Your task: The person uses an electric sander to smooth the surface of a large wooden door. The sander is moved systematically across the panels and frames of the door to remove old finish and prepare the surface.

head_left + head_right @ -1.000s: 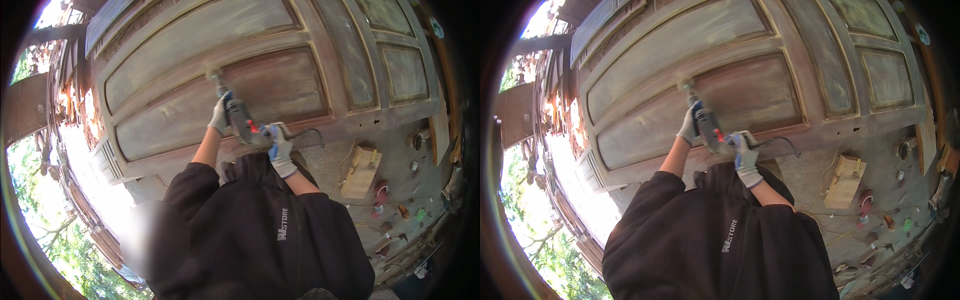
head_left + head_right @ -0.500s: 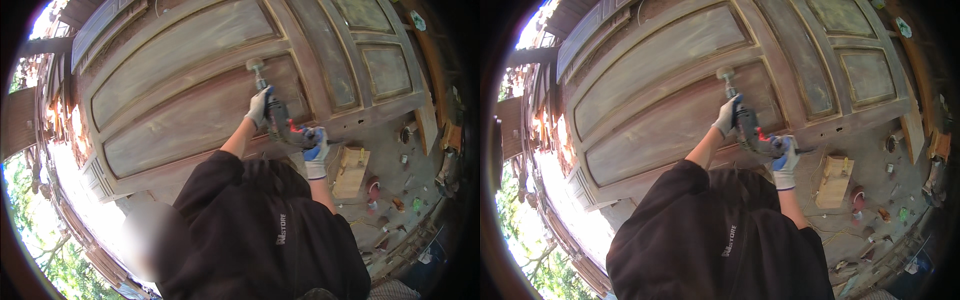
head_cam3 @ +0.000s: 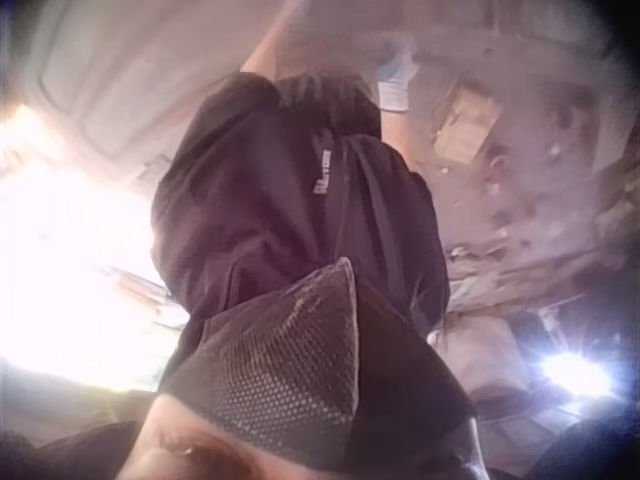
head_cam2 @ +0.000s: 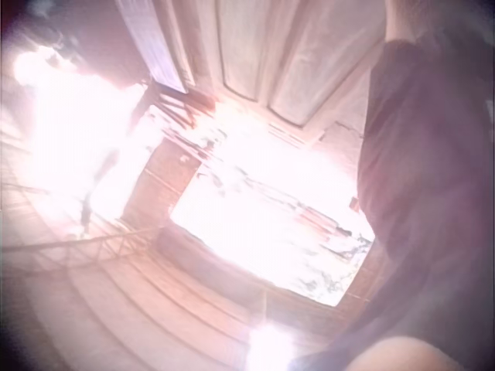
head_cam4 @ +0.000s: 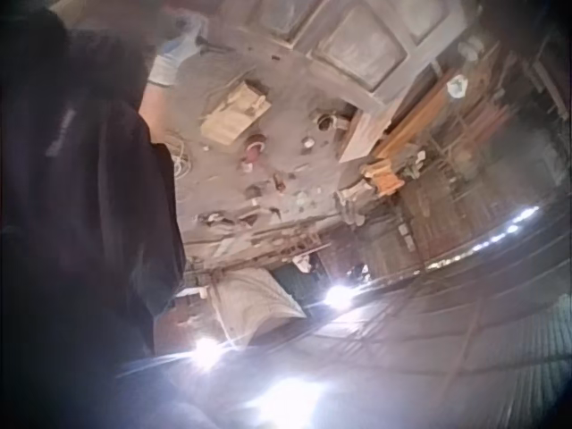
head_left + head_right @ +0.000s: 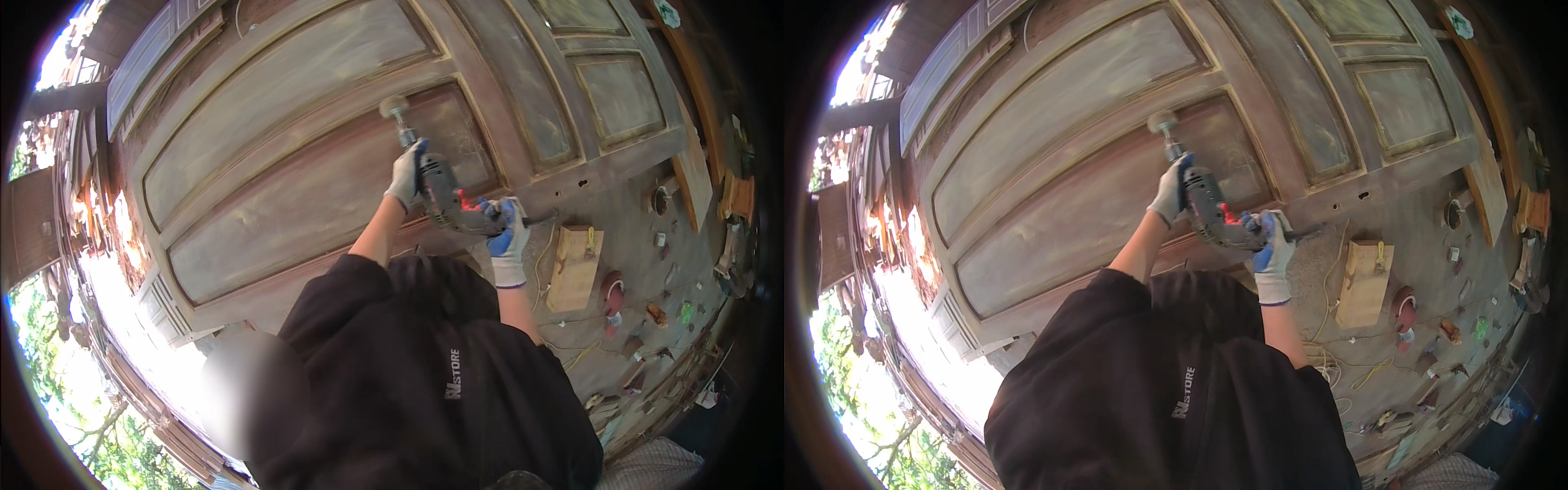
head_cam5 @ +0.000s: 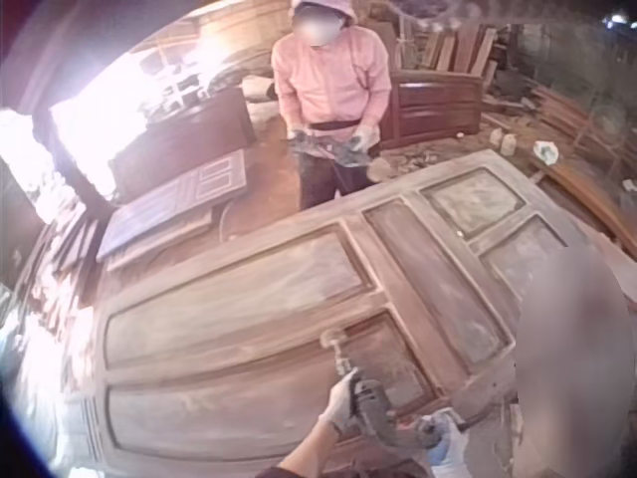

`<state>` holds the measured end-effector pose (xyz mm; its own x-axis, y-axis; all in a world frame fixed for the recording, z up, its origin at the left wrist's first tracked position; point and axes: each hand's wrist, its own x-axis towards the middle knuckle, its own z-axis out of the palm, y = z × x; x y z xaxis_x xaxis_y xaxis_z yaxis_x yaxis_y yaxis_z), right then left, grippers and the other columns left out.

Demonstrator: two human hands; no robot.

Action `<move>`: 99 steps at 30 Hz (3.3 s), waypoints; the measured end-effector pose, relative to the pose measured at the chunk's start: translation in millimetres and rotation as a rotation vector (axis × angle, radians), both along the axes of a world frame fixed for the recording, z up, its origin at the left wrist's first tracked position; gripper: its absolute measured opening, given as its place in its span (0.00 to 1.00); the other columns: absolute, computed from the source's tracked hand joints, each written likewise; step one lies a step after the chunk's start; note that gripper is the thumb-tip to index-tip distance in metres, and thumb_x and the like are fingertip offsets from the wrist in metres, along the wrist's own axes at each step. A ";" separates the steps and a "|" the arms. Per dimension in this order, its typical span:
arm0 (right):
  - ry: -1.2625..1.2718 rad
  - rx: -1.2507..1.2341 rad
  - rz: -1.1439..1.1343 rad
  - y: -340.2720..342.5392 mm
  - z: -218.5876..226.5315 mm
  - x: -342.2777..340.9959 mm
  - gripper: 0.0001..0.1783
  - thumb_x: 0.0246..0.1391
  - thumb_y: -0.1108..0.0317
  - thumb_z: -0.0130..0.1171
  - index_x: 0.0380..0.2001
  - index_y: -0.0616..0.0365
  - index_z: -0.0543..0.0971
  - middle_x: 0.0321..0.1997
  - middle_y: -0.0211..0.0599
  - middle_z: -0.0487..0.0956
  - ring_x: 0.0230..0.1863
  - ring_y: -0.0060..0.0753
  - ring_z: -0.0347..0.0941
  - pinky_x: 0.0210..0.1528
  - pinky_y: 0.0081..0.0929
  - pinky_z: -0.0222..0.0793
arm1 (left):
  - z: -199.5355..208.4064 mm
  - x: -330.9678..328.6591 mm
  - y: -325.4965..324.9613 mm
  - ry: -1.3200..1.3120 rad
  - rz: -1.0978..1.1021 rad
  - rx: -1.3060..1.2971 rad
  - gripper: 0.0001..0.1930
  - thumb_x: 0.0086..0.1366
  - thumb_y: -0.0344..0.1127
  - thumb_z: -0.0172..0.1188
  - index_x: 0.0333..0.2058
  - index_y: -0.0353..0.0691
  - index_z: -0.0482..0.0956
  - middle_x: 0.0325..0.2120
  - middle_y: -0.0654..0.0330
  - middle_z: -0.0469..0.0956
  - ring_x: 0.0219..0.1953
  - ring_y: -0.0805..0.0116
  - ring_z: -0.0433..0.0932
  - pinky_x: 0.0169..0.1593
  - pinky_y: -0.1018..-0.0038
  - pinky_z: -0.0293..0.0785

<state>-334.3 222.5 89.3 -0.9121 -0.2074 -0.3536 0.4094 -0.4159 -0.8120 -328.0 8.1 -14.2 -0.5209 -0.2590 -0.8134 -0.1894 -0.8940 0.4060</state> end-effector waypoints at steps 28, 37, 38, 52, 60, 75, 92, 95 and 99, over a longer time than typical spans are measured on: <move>-0.195 -0.160 0.127 -53.9 -17.2 59.5 0.07 0.52 0.73 0.57 0.22 0.59 0.74 0.22 0.32 0.75 0.25 0.26 0.73 0.43 0.30 0.73 | 0.0 114.8 -62.2 -0.013 0.102 0.040 0.16 0.64 0.51 0.53 0.33 0.43 0.76 0.24 0.58 0.79 0.25 0.61 0.79 0.32 0.65 0.78; -0.128 -0.141 -0.081 9.4 -14.3 8.9 0.09 0.54 0.66 0.57 0.23 0.58 0.73 0.23 0.33 0.73 0.29 0.31 0.72 0.49 0.40 0.71 | -15.1 15.6 0.1 0.004 -0.040 -0.048 0.16 0.58 0.48 0.64 0.34 0.42 0.77 0.23 0.64 0.76 0.22 0.71 0.74 0.27 0.73 0.71; -0.107 -0.122 -0.107 20.6 -16.4 -1.6 0.09 0.55 0.65 0.55 0.24 0.57 0.73 0.23 0.33 0.71 0.30 0.32 0.70 0.47 0.40 0.70 | -13.0 -4.4 11.7 -0.028 -0.071 -0.092 0.16 0.56 0.48 0.65 0.33 0.42 0.77 0.22 0.66 0.75 0.22 0.73 0.73 0.27 0.74 0.70; -0.132 -0.080 0.124 -68.1 -22.0 97.3 0.08 0.55 0.70 0.56 0.23 0.58 0.74 0.23 0.30 0.75 0.28 0.22 0.72 0.41 0.28 0.71 | 0.2 127.1 -81.4 -0.045 -0.010 -0.008 0.15 0.62 0.51 0.56 0.31 0.45 0.75 0.21 0.61 0.79 0.21 0.65 0.78 0.26 0.68 0.76; -0.150 -0.178 0.215 -85.7 -34.1 120.9 0.08 0.55 0.70 0.57 0.23 0.59 0.73 0.24 0.34 0.76 0.29 0.25 0.73 0.46 0.30 0.71 | 0.2 170.1 -98.9 -0.055 0.149 -0.048 0.13 0.60 0.45 0.61 0.35 0.43 0.76 0.26 0.58 0.79 0.25 0.62 0.79 0.30 0.66 0.77; -0.151 -0.103 0.013 -77.4 -37.6 141.8 0.11 0.58 0.63 0.51 0.24 0.55 0.70 0.23 0.32 0.70 0.32 0.35 0.72 0.56 0.48 0.66 | -1.0 143.9 -89.9 -0.159 -0.128 -0.374 0.20 0.59 0.48 0.63 0.39 0.36 0.78 0.28 0.61 0.78 0.27 0.72 0.77 0.31 0.73 0.73; -0.088 -0.105 0.252 -203.1 -44.7 360.4 0.08 0.58 0.69 0.53 0.25 0.57 0.72 0.24 0.33 0.74 0.30 0.29 0.73 0.50 0.36 0.70 | -13.4 407.0 -219.5 0.089 0.122 -0.067 0.15 0.59 0.46 0.63 0.36 0.41 0.75 0.23 0.59 0.78 0.23 0.65 0.78 0.28 0.67 0.77; -0.111 -0.173 0.155 -192.9 -29.9 359.9 0.07 0.57 0.71 0.54 0.25 0.58 0.73 0.24 0.35 0.76 0.29 0.29 0.74 0.50 0.35 0.70 | -10.8 393.5 -210.5 0.033 0.035 -0.025 0.15 0.60 0.47 0.62 0.36 0.43 0.74 0.24 0.58 0.78 0.23 0.64 0.78 0.28 0.67 0.77; -0.045 -0.169 0.035 -165.3 -3.7 354.9 0.08 0.57 0.68 0.55 0.26 0.59 0.74 0.25 0.35 0.76 0.30 0.29 0.74 0.49 0.32 0.70 | -2.4 348.6 -187.0 0.139 -0.206 0.063 0.14 0.62 0.50 0.56 0.30 0.46 0.76 0.22 0.62 0.79 0.23 0.66 0.78 0.31 0.69 0.77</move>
<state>20.6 57.2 85.6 -0.8873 -0.2987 -0.3513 0.4604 -0.5296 -0.7125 20.6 -178.9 -16.6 -0.6656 -0.0866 -0.7412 -0.3167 -0.8666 0.3857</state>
